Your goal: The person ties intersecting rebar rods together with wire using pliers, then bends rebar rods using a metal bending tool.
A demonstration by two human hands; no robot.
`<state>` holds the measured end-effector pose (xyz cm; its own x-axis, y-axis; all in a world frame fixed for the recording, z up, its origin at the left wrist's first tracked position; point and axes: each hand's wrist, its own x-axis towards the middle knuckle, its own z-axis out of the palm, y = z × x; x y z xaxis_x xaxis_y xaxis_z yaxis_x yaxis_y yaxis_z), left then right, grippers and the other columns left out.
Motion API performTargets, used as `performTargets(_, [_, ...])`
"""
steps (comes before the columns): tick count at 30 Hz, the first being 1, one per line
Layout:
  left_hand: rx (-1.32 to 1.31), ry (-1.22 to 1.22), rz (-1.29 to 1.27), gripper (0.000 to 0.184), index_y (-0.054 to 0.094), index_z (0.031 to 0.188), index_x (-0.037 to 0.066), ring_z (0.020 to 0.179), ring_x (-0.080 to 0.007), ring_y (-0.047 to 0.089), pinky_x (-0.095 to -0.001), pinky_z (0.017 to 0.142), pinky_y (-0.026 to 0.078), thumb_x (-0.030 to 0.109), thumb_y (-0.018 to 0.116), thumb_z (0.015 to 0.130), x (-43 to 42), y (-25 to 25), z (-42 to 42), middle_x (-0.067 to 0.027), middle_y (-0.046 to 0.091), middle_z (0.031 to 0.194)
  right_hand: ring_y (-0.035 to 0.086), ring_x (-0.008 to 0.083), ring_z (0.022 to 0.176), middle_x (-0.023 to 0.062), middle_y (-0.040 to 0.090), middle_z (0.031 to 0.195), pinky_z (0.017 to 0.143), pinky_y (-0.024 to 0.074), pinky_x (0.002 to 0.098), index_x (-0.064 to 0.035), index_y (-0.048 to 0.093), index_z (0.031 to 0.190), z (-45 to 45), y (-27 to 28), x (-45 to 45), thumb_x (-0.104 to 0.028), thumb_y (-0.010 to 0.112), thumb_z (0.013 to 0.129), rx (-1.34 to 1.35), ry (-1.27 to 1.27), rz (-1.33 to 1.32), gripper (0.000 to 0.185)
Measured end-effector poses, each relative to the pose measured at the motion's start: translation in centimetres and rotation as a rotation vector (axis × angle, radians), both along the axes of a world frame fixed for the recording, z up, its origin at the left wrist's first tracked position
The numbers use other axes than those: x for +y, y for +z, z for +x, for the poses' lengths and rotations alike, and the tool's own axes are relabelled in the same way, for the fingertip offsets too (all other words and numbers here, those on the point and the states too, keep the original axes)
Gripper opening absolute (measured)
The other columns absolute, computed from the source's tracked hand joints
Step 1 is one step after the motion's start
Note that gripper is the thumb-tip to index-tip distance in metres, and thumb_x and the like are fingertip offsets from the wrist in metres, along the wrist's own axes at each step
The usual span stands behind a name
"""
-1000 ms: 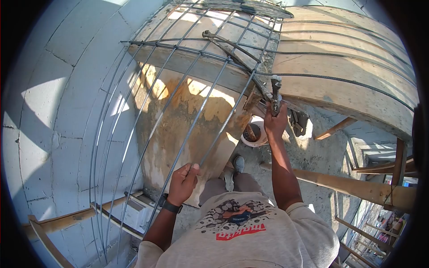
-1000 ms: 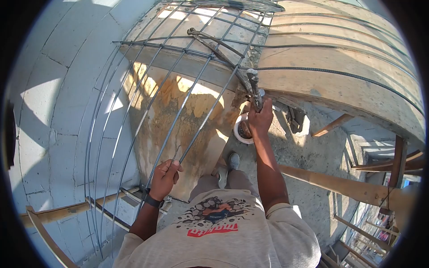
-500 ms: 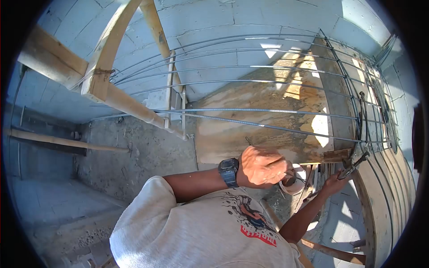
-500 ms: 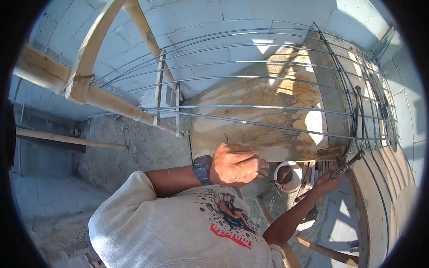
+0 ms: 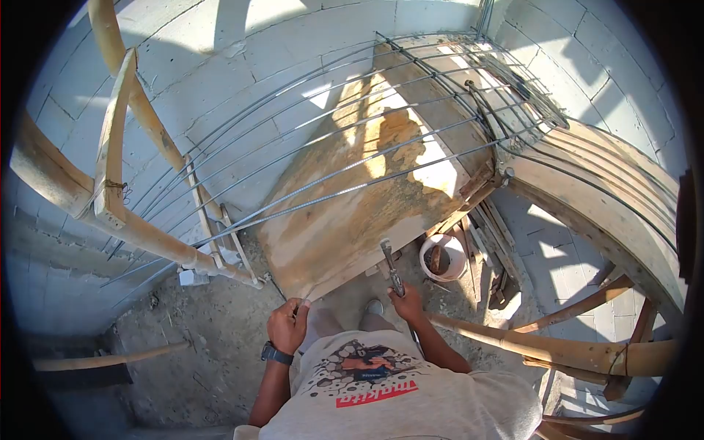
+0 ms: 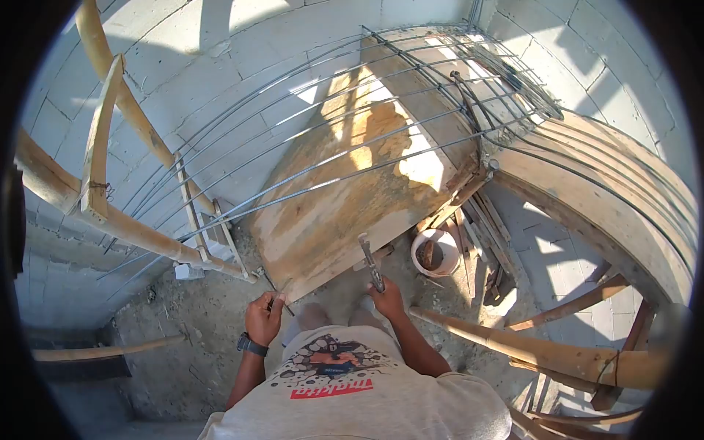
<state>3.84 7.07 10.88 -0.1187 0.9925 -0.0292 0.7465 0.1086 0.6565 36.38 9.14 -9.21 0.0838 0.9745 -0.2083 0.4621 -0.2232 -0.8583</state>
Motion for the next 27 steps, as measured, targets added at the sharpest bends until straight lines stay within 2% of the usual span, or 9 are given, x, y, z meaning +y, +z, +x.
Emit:
performTargets(1, [0.017,0.028,-0.021,0.024,0.073,0.096,0.005,0.063,-0.038,0.067,-0.0448,0.058,0.05,0.029,0.07,0.098,-0.4,-0.3,-0.9,-0.0171,0.067,0.07,0.065,0.0199,0.065,0.0094,0.066,0.072,0.064,0.0501,0.0371,-0.0027,0.068,0.101,-1.0,1.0,-0.1,-0.022,0.075,0.095,0.003,0.016,0.02,0.022])
performTargets(2, [-0.048,0.052,0.035,0.03,0.067,0.083,0.003,0.053,-0.0264,0.062,-0.0385,0.054,0.046,0.027,0.069,0.1,-0.8,-1.3,-1.8,-0.013,0.062,0.061,0.066,0.0219,0.067,0.0101,0.066,0.073,0.065,0.05,0.0385,-0.0032,0.068,0.101,-1.9,2.1,-0.2,-0.023,0.075,0.094,0.004,0.033,0.04,0.022])
performTargets(5, [-0.067,0.036,-0.044,0.028,0.072,0.093,0.005,0.061,-0.0362,0.067,-0.044,0.057,0.049,0.031,0.066,0.101,-1.7,-3.2,-6.3,-0.0169,0.066,0.067,0.066,0.0292,0.071,0.0132,0.065,0.075,0.067,0.0492,0.0428,-0.0042,0.067,0.1,-4.0,2.3,0.6,-0.024,0.075,0.094,-0.063,0.062,0.049,0.023])
performTargets(6, [-0.093,0.028,-0.025,0.03,0.072,0.093,0.005,0.059,-0.0321,0.067,-0.0429,0.057,0.049,0.032,0.064,0.103,-1.8,-3.0,-7.5,-0.0148,0.064,0.063,0.066,0.0318,0.072,0.0144,0.064,0.076,0.067,0.0488,0.0442,-0.0044,0.066,0.099,-4.7,2.2,0.9,-0.025,0.076,0.094,-0.095,0.068,0.041,0.023])
performTargets(10, [-0.175,0.039,-0.069,0.031,0.072,0.094,0.005,0.058,-0.0261,0.067,-0.0401,0.057,0.048,0.032,0.061,0.105,-2.5,-3.6,-13.5,-0.0109,0.064,0.061,0.063,0.0391,0.072,0.0191,0.062,0.075,0.066,0.0468,0.0487,-0.0048,0.063,0.091,-8.9,4.3,2.2,-0.028,0.076,0.093,-0.164,0.014,0.149,0.027])
performTargets(17, [-0.208,-0.054,-0.135,0.039,0.074,0.096,0.004,0.061,-0.0244,0.067,-0.0388,0.06,0.05,0.037,0.056,0.107,-3.4,-8.2,-29.3,-0.0095,0.066,0.063,0.067,0.0356,0.074,0.0175,0.067,0.081,0.07,0.0513,0.0442,-0.0062,0.068,0.101,-22.5,3.0,-0.2,-0.024,0.077,0.091,-0.153,-0.085,0.121,0.022])
performTargets(18, [-0.205,-0.048,-0.157,0.04,0.074,0.096,0.004,0.061,-0.0246,0.068,-0.0391,0.061,0.05,0.038,0.056,0.106,-4.0,-8.7,-30.2,-0.0095,0.066,0.064,0.068,0.0326,0.076,0.0166,0.068,0.083,0.073,0.0516,0.0432,-0.0057,0.068,0.103,-23.1,4.4,-0.5,-0.023,0.076,0.092,-0.149,-0.077,0.025,0.022])
performTargets(24, [-0.151,-0.08,-0.147,0.041,0.074,0.094,0.003,0.061,-0.026,0.067,-0.0397,0.062,0.05,0.037,0.056,0.106,-1.1,-9.6,-38.5,-0.0105,0.067,0.065,0.067,0.0288,0.076,0.0141,0.069,0.083,0.075,0.0513,0.0426,-0.0039,0.067,0.101,-31.5,4.3,-3.1,-0.022,0.075,0.092,0.044,-0.063,-0.021,0.022])
performTargets(27, [-0.1,-0.11,-0.151,0.039,0.073,0.093,0.002,0.061,-0.0266,0.067,-0.0405,0.061,0.049,0.036,0.057,0.106,1.0,-9.8,-39.7,-0.0115,0.067,0.065,0.066,0.0296,0.076,0.0156,0.068,0.083,0.074,0.0505,0.0427,-0.0045,0.066,0.099,-32.3,4.5,-2.8,-0.023,0.075,0.093,-0.045,-0.029,0.035,0.022])
